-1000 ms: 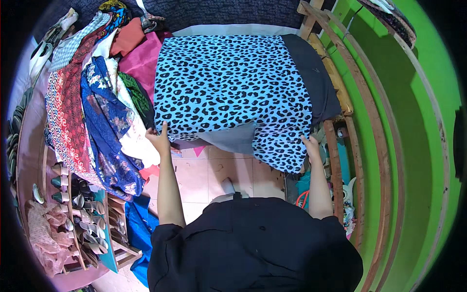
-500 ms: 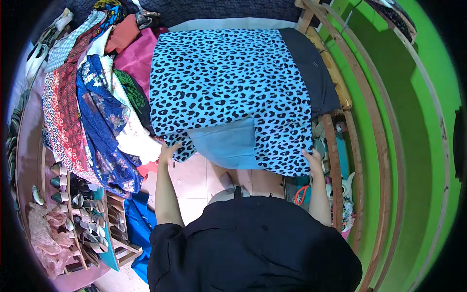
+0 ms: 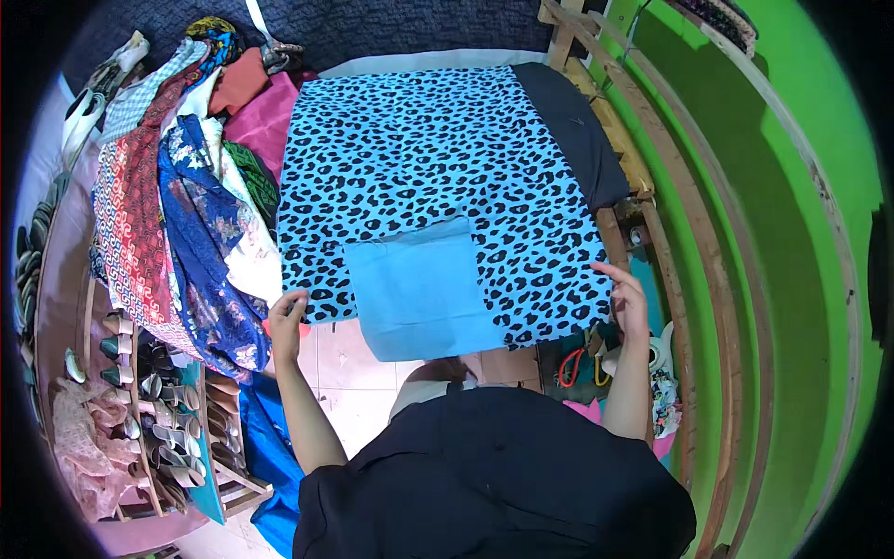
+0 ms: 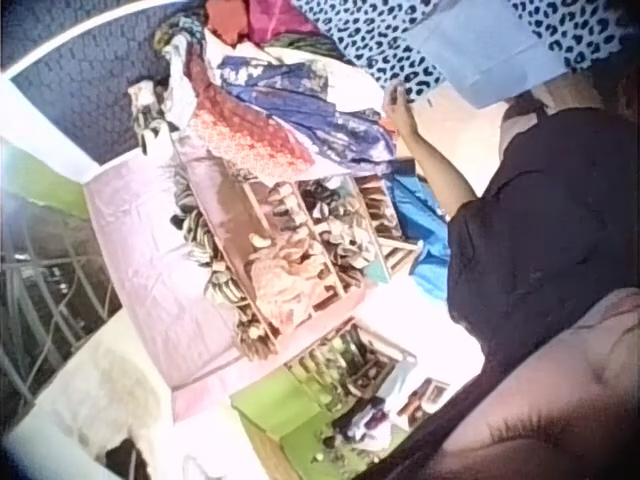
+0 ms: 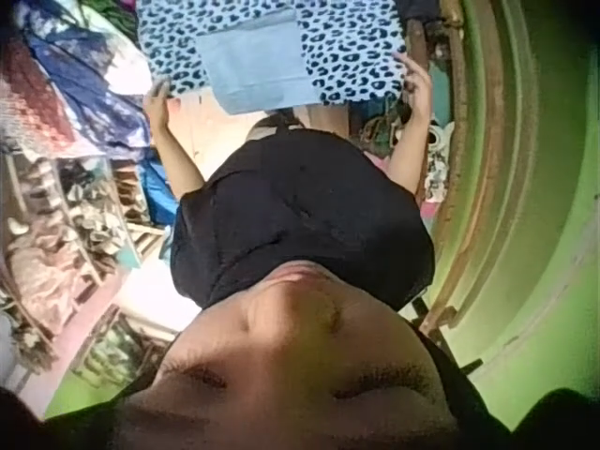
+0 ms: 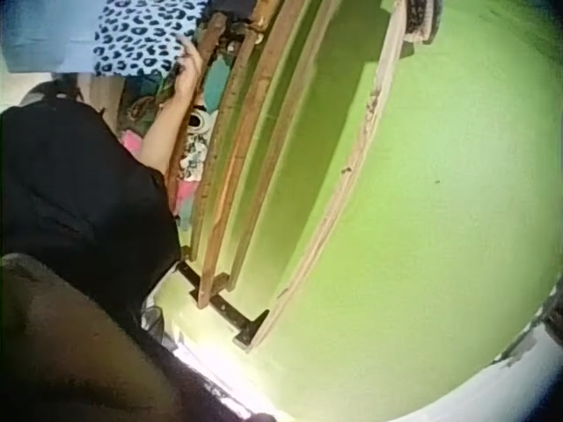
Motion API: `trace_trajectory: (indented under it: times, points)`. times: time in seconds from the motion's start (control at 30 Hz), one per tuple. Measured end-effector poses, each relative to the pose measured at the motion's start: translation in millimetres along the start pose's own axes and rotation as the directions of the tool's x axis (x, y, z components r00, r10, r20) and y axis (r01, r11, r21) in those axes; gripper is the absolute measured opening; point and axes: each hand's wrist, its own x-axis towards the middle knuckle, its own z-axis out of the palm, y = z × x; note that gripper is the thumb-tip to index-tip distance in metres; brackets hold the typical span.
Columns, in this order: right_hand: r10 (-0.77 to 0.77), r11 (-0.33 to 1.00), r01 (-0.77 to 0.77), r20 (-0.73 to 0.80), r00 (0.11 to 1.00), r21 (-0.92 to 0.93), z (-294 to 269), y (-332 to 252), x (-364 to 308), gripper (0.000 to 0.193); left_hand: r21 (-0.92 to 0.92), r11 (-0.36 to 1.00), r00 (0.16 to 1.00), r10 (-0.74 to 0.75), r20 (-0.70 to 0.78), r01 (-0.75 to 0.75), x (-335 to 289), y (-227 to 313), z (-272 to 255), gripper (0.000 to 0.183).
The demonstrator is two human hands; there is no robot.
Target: The recorder folds various fabric pieces with different patterns on a table and places them on a shelf.
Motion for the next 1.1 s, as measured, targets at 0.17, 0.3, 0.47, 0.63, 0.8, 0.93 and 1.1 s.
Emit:
trace_trajectory:
  times: [0.17, 0.3, 0.47, 0.63, 0.8, 0.93, 1.1]
  points:
    - [0.005, 1.000, -0.008, 0.091, 0.996, 0.030, -0.5, 0.2, 11.7, 0.055, -0.005, 0.998, 0.998, 0.060, -0.035, -0.060, 7.7, 25.5, -12.8, 0.019]
    - [-0.065, 0.983, 0.056, -0.050, 0.997, -0.173, -12.4, -34.6, 11.0, 0.034, -0.216, 0.974, 0.998, 0.065, -0.020, -0.067, -11.0, 70.9, -9.6, 0.033]
    - [-0.128, 0.984, 0.152, -0.222, 0.967, 0.095, 11.7, -78.9, 42.3, 0.021, -0.127, 0.974, 0.982, 0.189, -0.016, -0.190, 17.0, 112.3, -27.2, 0.072]
    - [-0.474, 0.845, 0.450, -0.013, 0.881, -0.287, -6.9, -81.8, 104.9, 0.029, 0.274, 0.867, 0.895, 0.444, -0.048, -0.415, 66.4, 129.5, -34.8, 0.030]
    - [-0.588, 0.698, 0.435, -0.108, 0.802, -0.568, -3.5, -81.7, 166.4, 0.024, 0.354, 0.770, 0.819, 0.573, -0.020, -0.531, 103.6, 158.0, -15.6, 0.021]
    - [-0.498, 0.823, 0.361, -0.251, 0.830, -0.439, 6.9, -81.5, 229.8, 0.017, 0.086, 0.929, 0.931, 0.364, -0.033, -0.361, 154.1, 138.7, -34.6, 0.017]
    - [-0.338, 0.929, 0.266, -0.300, 0.892, -0.257, 54.3, -64.0, 316.8, 0.018, -0.004, 0.978, 0.971, 0.208, -0.120, -0.210, 234.4, 100.9, -29.5, 0.018]
